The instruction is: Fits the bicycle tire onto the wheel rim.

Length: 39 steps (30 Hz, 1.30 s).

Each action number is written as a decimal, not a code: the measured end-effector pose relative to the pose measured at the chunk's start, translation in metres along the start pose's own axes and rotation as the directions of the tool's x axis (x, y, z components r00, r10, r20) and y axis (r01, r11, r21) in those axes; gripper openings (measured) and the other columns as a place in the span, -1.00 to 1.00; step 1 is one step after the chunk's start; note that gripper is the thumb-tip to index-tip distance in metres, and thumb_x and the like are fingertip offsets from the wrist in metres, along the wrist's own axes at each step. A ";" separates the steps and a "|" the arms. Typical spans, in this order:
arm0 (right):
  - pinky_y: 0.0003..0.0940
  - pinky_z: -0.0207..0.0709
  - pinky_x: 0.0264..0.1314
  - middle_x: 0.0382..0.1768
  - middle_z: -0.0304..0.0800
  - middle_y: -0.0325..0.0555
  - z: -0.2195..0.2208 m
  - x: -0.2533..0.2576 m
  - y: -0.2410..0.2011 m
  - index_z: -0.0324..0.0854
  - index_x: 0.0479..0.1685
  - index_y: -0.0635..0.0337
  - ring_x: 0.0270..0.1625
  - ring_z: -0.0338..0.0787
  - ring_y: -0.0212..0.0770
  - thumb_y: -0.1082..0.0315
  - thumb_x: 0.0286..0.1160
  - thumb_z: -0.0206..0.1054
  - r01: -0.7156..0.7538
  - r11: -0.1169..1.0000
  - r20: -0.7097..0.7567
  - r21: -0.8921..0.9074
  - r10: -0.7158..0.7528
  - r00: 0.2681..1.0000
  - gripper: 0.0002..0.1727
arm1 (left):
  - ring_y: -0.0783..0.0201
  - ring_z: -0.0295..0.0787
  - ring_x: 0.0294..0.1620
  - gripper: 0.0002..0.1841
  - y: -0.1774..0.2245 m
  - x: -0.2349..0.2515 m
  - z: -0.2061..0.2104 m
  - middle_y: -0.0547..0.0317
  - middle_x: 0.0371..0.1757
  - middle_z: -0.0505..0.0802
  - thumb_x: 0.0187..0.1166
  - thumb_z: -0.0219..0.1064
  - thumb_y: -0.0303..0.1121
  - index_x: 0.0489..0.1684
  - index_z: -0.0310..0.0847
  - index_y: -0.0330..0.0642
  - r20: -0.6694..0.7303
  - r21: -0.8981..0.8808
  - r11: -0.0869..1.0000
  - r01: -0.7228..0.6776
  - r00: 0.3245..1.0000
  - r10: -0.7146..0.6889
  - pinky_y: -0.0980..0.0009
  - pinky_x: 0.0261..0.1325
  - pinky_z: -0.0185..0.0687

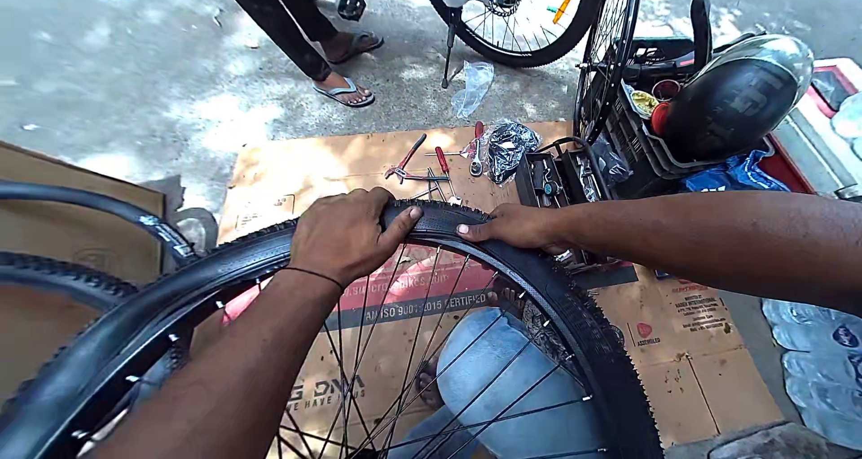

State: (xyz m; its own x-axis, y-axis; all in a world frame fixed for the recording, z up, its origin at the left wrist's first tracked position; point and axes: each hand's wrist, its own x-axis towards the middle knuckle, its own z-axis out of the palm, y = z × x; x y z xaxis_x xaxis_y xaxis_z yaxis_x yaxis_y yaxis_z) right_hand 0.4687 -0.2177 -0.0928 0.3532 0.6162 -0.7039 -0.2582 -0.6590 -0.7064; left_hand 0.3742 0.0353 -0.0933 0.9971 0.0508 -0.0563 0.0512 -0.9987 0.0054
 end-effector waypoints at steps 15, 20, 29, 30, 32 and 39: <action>-0.11 0.72 -0.08 -0.15 0.78 0.00 0.007 0.018 -0.013 0.64 0.17 0.11 -0.11 0.82 -0.16 -0.35 0.50 0.30 -0.301 0.953 -0.008 0.034 0.302 0.953 -0.32 | -0.33 0.77 -0.30 -0.23 -0.002 0.020 0.011 -0.20 -0.51 0.73 0.74 -0.40 0.21 -0.66 0.51 -0.15 0.195 0.027 0.991 0.134 0.971 -0.137 -0.30 -0.40 0.44; -0.16 0.75 -0.10 -0.17 0.78 -0.04 0.008 0.033 -0.005 0.63 0.15 0.08 -0.12 0.83 -0.20 -0.37 0.57 0.19 -0.276 0.958 0.144 0.072 0.264 0.954 -0.33 | -0.31 0.78 -0.26 -0.25 -0.003 0.018 0.008 -0.21 -0.47 0.75 0.76 -0.34 0.19 -0.67 0.53 -0.14 0.276 0.058 0.978 0.202 0.938 -0.210 -0.29 -0.38 0.46; -0.23 0.84 -0.11 -0.14 0.91 0.04 0.002 0.015 0.027 0.65 0.12 0.29 -0.18 0.94 -0.13 -0.07 0.72 0.24 -0.032 0.962 0.130 0.272 -0.004 0.991 -0.48 | -0.29 0.77 -0.30 -0.26 0.015 0.022 0.000 -0.19 -0.52 0.72 0.76 -0.37 0.17 -0.69 0.47 -0.14 0.215 0.059 0.984 0.167 0.960 -0.176 -0.25 -0.41 0.43; -0.22 0.85 -0.13 -0.17 0.90 0.05 0.002 0.010 0.027 0.66 0.10 0.31 -0.20 0.93 -0.13 -0.07 0.70 0.26 -0.039 0.963 0.091 0.268 0.015 0.996 -0.47 | -0.31 0.77 -0.31 -0.26 0.019 0.023 0.001 -0.21 -0.52 0.71 0.76 -0.38 0.17 -0.69 0.45 -0.14 0.211 0.061 0.986 0.154 0.964 -0.163 -0.25 -0.42 0.43; -0.24 0.83 -0.16 -0.19 0.89 0.02 -0.001 0.005 0.025 0.68 0.08 0.28 -0.21 0.92 -0.17 -0.11 0.66 0.30 -0.060 0.969 0.029 0.238 0.055 0.998 -0.46 | -0.37 0.76 -0.29 -0.26 0.022 0.027 0.000 -0.26 -0.51 0.72 0.75 -0.38 0.17 -0.69 0.46 -0.16 0.205 0.060 0.988 0.145 0.967 -0.154 -0.29 -0.42 0.43; -0.16 0.78 -0.14 -0.19 0.81 -0.02 0.001 0.017 0.017 0.66 0.12 0.15 -0.16 0.86 -0.18 -0.22 0.54 0.35 -0.196 0.960 0.040 0.200 0.192 0.981 -0.42 | -0.47 0.76 -0.18 -0.22 0.023 0.029 0.005 -0.39 -0.39 0.75 0.75 -0.43 0.18 -0.60 0.52 -0.22 0.267 0.086 0.973 0.212 0.936 -0.228 -0.39 -0.36 0.43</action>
State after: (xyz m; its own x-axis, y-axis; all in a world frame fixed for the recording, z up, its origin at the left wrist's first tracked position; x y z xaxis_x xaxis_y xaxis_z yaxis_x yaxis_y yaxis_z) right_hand 0.4690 -0.2179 -0.1164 0.2610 0.4951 -0.8287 -0.4972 -0.6670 -0.5550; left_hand 0.4043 0.0136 -0.0994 0.9071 0.2730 -0.3203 0.2568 -0.9620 -0.0924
